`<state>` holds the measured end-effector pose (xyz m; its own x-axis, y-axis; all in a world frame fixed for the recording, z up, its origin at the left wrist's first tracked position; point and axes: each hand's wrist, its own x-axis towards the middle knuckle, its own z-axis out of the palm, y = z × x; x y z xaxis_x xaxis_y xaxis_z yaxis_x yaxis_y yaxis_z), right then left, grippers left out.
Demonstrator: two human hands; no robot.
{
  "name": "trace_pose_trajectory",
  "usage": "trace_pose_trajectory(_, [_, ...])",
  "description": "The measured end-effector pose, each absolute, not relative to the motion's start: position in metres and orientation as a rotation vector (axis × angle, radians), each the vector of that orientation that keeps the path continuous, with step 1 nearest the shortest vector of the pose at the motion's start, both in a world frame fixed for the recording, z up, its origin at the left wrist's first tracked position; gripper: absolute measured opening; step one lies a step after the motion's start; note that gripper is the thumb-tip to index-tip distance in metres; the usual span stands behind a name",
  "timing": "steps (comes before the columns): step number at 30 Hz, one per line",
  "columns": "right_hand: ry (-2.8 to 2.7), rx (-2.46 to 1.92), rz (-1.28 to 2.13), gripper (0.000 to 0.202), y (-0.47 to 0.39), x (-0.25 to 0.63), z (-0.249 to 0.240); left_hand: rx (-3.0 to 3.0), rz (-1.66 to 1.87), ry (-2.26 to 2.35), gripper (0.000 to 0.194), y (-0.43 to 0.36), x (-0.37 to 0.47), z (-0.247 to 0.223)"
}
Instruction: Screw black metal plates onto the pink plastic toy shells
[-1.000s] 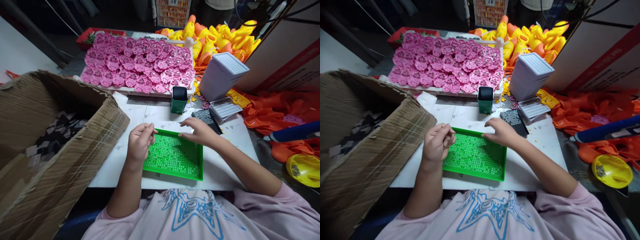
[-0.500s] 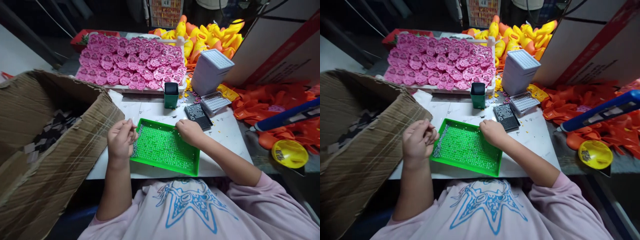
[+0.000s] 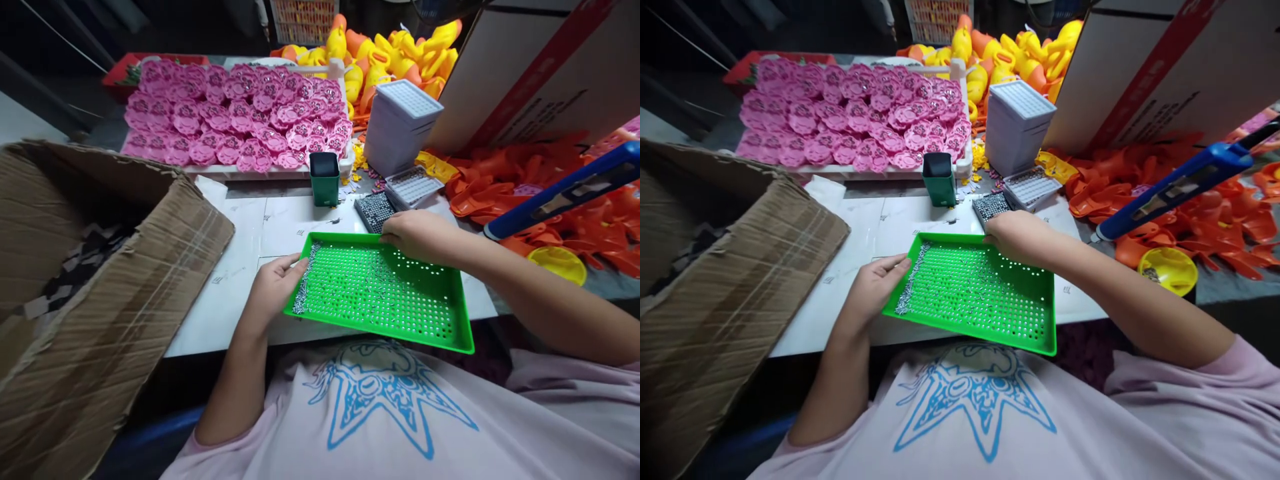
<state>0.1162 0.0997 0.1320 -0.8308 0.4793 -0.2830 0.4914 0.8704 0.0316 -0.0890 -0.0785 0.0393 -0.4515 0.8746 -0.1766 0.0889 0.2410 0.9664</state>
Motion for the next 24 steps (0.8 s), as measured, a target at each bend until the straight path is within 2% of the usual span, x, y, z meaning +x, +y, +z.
trace_pose_trajectory(2, [2.743,0.724,-0.043,0.032,0.101,0.116,0.131,0.961,1.242,1.778,0.060,-0.076,-0.088,0.032])
trace_pose_trajectory(10, [2.629,0.669,-0.004,0.027,0.100,0.104,0.135,1.229,0.903,2.031,0.038,-0.075,-0.080,0.016])
trace_pose_trajectory(24, [2.534,0.646,0.050,0.030,0.103,0.095,0.144,1.392,0.499,2.314,0.039,-0.073,-0.063,0.024])
